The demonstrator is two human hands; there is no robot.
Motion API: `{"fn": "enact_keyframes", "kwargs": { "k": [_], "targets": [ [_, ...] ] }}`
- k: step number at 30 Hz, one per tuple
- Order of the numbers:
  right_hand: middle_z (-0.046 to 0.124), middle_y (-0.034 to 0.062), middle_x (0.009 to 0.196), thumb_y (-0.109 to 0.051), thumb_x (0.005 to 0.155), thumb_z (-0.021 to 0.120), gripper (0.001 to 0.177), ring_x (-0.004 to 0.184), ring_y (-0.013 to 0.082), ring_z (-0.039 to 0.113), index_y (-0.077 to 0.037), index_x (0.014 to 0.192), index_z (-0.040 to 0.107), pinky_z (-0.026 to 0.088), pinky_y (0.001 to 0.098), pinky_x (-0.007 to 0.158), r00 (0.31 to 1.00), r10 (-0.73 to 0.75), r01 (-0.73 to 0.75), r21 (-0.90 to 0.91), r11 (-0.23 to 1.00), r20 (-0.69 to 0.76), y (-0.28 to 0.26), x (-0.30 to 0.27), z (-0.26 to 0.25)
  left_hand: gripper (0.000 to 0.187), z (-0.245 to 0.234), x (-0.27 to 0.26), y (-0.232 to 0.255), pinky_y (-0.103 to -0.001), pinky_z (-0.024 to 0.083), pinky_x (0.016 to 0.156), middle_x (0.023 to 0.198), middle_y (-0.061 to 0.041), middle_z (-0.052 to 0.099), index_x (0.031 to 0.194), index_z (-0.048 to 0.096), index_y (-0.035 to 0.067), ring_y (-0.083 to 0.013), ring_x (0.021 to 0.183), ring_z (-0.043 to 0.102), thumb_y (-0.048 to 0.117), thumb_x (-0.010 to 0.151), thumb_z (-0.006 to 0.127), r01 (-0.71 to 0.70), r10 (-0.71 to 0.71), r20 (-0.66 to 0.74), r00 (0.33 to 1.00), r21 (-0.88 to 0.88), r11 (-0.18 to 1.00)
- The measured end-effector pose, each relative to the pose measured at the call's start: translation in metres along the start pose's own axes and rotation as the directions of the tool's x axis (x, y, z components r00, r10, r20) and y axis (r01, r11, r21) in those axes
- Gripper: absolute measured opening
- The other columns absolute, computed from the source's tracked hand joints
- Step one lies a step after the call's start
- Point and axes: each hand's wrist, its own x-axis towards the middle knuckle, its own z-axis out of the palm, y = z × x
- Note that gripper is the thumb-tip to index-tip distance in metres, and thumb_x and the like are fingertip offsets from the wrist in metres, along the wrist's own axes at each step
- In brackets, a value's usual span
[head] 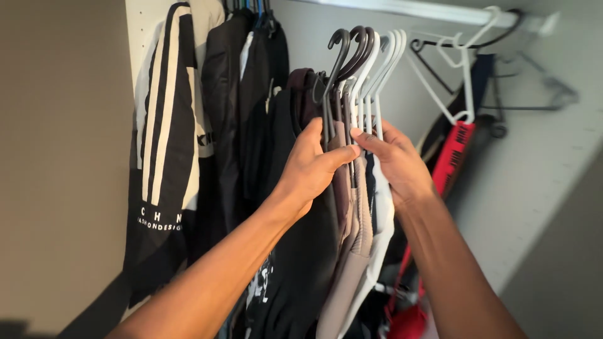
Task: Transferring various items of clothing on hangers from a closet to a bed.
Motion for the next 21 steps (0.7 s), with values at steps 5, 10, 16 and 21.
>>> {"fn": "enact_keyframes", "kwargs": {
  "k": [5, 10, 16, 21],
  "targets": [
    [0.073, 0.0076, 0.105, -0.009, 0.099, 0.063, 0.028, 0.088, 0.0154, 0.071, 0.000, 0.126, 0.064, 0.059, 0.0324, 0.077, 0.999, 0.017, -0.018, -0.021, 1.000, -0.033, -0.032, -0.039, 0.001, 0.040, 0.034, -0.015, 0.020, -0.031, 0.055, 0.086, 0.107, -0.007, 0.070, 0.120, 0.060, 0.000, -0.0137, 0.096, 0.068, 0.006, 0.082, 0.072, 0.077, -0.077, -0.026, 0.997, -0.002, 0.997],
    [0.073, 0.0089, 0.106, -0.008, 0.098, 0.064, 0.030, 0.089, 0.0173, 0.072, 0.000, 0.126, 0.064, 0.061, 0.0339, 0.077, 0.998, 0.067, -0.067, 0.019, 0.998, -0.012, -0.042, -0.087, -0.004, 0.035, 0.056, -0.052, 0.033, -0.030, 0.054, 0.087, 0.105, -0.007, 0.072, 0.116, 0.064, -0.001, -0.0143, 0.096, 0.069, 0.004, 0.083, 0.073, 0.155, -0.154, 0.028, 0.988, -0.052, 0.986],
    [0.074, 0.0109, 0.101, -0.012, 0.092, 0.067, 0.034, 0.081, 0.0203, 0.072, -0.002, 0.125, 0.064, 0.061, 0.0369, 0.072, 0.957, 0.226, -0.221, 0.044, 0.974, -0.181, -0.046, -0.180, 0.008, 0.033, 0.095, -0.132, 0.060, -0.029, 0.054, 0.087, 0.104, -0.007, 0.074, 0.115, 0.067, -0.002, -0.0139, 0.095, 0.069, 0.004, 0.084, 0.072, 0.272, -0.267, 0.069, 0.961, -0.087, 0.958],
    [0.075, 0.0080, 0.111, -0.012, 0.091, 0.068, 0.038, 0.095, 0.0149, 0.072, -0.004, 0.128, 0.064, 0.058, 0.0308, 0.084, 0.942, 0.215, -0.223, -0.003, 0.975, -0.257, -0.052, -0.285, 0.016, 0.037, 0.140, -0.214, 0.066, -0.031, 0.054, 0.082, 0.099, -0.008, 0.071, 0.114, 0.064, -0.002, -0.0151, 0.091, 0.068, 0.003, 0.079, 0.076, 0.383, -0.382, -0.059, 0.922, 0.001, 0.924]
  ]
}}
